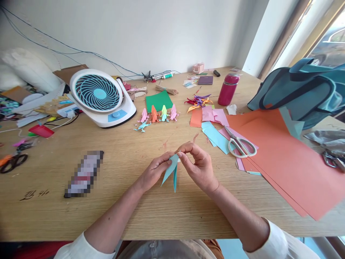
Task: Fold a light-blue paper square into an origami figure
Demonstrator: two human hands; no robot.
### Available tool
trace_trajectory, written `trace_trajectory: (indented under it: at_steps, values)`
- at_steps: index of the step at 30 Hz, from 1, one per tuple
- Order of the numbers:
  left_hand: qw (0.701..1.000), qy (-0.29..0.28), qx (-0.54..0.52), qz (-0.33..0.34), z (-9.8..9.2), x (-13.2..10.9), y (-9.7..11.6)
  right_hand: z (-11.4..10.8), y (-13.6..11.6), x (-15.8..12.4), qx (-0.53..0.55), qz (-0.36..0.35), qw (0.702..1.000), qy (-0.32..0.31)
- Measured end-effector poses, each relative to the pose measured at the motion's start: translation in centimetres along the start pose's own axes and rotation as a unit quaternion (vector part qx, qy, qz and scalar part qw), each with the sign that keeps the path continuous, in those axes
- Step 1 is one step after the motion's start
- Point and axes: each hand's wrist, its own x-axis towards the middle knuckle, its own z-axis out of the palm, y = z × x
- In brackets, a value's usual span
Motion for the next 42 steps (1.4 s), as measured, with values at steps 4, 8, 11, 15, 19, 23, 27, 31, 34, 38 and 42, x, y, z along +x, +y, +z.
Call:
trace_trajectory:
  at_steps: [4,8,11,15,19,23,27,31,34,38,42]
  values:
    - [1.000,0.011,-0.015,-0.019,0.1,0.0,0.1,0.0,-0.1,-0.1,-0.025,-0.022,0.999,-0.014]
    - [0.998,0.027,-0.044,-0.041,0.3,0.1,-0.3,0.1,-0.3,-0.1,-0.063,-0.059,0.996,-0.032]
    - [0.995,0.042,-0.071,-0.048,0.5,0.1,-0.7,0.2,-0.5,0.0,-0.092,-0.097,0.990,-0.042]
    - [0.991,0.052,-0.110,-0.051,0.6,0.2,-1.0,0.4,-0.6,0.1,-0.136,-0.139,0.979,-0.065]
    - [0.986,0.061,-0.146,-0.058,0.9,0.2,-1.1,0.7,-0.3,0.0,-0.177,-0.158,0.969,-0.073]
    - [0.974,0.074,-0.198,-0.079,1.3,0.2,-1.3,0.8,-0.2,0.0,-0.193,-0.176,0.962,-0.083]
    - [0.956,0.072,-0.265,-0.108,1.5,0.2,-1.4,0.8,-0.2,0.1,-0.195,-0.159,0.965,-0.077]
    - [0.938,0.040,-0.313,-0.143,1.4,0.2,-1.4,0.6,-0.1,0.1,-0.166,-0.109,0.979,-0.043]
    - [0.928,0.011,-0.335,-0.161,1.4,0.1,-1.5,0.4,0.1,0.0,-0.131,-0.061,0.989,-0.026]
    - [0.912,-0.029,-0.368,-0.178,1.4,0.0,-1.6,0.3,0.4,-0.1,-0.099,-0.030,0.994,-0.026]
    - [0.909,-0.006,-0.381,-0.169,1.6,0.0,-1.7,0.3,0.1,-0.1,-0.107,-0.039,0.993,-0.038]
